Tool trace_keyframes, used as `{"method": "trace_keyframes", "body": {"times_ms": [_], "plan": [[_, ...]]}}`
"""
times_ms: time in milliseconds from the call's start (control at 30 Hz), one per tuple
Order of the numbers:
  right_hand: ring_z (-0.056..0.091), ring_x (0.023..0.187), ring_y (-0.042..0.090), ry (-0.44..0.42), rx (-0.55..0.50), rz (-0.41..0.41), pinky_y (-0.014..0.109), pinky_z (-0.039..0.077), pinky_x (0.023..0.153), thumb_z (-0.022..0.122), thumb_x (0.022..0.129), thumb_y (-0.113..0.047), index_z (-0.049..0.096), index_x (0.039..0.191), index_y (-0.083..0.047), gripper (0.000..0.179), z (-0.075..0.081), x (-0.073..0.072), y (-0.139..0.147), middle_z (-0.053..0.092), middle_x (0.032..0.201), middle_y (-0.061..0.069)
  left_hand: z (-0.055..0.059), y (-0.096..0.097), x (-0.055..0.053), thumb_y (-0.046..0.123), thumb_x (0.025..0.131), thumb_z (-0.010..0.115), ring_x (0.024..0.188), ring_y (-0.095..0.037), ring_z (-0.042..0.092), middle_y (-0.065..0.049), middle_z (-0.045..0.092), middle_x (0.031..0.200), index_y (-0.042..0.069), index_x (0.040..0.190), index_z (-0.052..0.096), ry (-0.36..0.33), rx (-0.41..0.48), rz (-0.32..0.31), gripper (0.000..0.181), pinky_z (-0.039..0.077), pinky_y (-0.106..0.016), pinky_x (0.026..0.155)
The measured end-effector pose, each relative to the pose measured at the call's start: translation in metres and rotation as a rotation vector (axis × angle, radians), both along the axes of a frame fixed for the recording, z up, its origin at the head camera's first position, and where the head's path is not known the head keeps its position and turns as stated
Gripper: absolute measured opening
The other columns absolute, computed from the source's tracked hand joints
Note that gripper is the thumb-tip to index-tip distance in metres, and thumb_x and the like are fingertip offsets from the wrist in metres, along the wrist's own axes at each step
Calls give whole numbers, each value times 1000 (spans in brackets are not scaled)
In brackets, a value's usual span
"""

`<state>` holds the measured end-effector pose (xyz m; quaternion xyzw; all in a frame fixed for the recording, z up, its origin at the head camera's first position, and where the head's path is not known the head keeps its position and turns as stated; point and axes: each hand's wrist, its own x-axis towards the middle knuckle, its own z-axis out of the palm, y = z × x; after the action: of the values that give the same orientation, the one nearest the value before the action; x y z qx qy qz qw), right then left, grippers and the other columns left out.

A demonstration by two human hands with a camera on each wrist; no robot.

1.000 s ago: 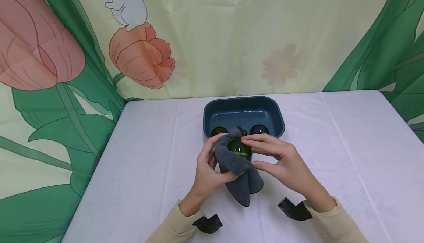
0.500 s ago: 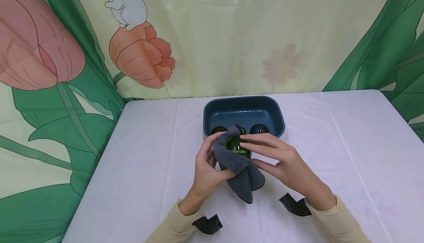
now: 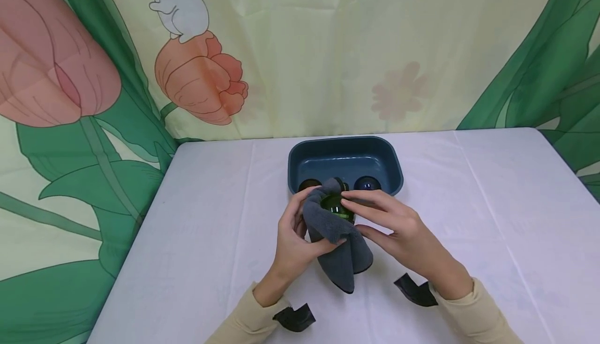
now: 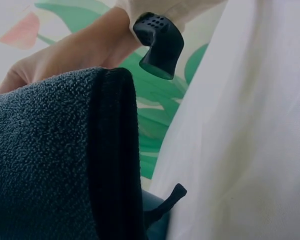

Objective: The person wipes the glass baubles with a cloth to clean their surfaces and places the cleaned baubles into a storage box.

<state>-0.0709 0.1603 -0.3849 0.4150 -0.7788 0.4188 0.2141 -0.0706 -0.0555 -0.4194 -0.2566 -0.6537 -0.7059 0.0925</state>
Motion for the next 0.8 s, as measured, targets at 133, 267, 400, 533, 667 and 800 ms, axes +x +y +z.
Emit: {"method": "trace_keyframes", "body": {"times_ms": [133,267,400,533,667,800], "plan": [[60,121,16,-88,-1,-39,14,46,98,72,90,-18,63,132,-5,45,0,3,-1,63,130,13,0,0,0,-8,70,82,119,-23,60,-21,59,132,4,142,45,10,-8,6,82,50,-35,103],[67,111,12,-216,-61,-45,17,52,92,80,70,15,63,132,-3,66,0,4,-2,65,126,13,-1,0,0,-6,70,83,119,-23,60,-21,59,131,4,142,45,16,-13,7,82,50,-35,104],[69,105,9,-296,-105,-35,20,55,86,78,71,18,63,130,-2,65,0,4,-1,65,125,14,0,0,-1,-7,71,80,120,-23,60,-23,60,130,2,141,45,33,-18,6,79,49,-35,105],[66,111,10,-228,-60,-53,16,51,93,81,68,15,63,131,-3,68,1,3,0,65,127,13,1,0,-1,-9,72,78,121,-22,60,-25,59,129,0,141,44,49,-11,4,77,49,-36,105],[56,125,13,-123,-12,-36,14,44,101,82,80,-7,63,133,-6,56,2,2,2,62,133,10,1,1,0,-10,73,77,121,-22,60,-25,59,130,-1,141,43,47,0,-4,77,49,-36,104],[52,130,18,-21,10,29,17,43,105,59,98,-31,65,130,-6,41,2,-1,0,60,136,11,0,1,0,-9,74,77,120,-22,60,-25,59,129,-1,141,43,38,-5,8,76,50,-36,103]]}}
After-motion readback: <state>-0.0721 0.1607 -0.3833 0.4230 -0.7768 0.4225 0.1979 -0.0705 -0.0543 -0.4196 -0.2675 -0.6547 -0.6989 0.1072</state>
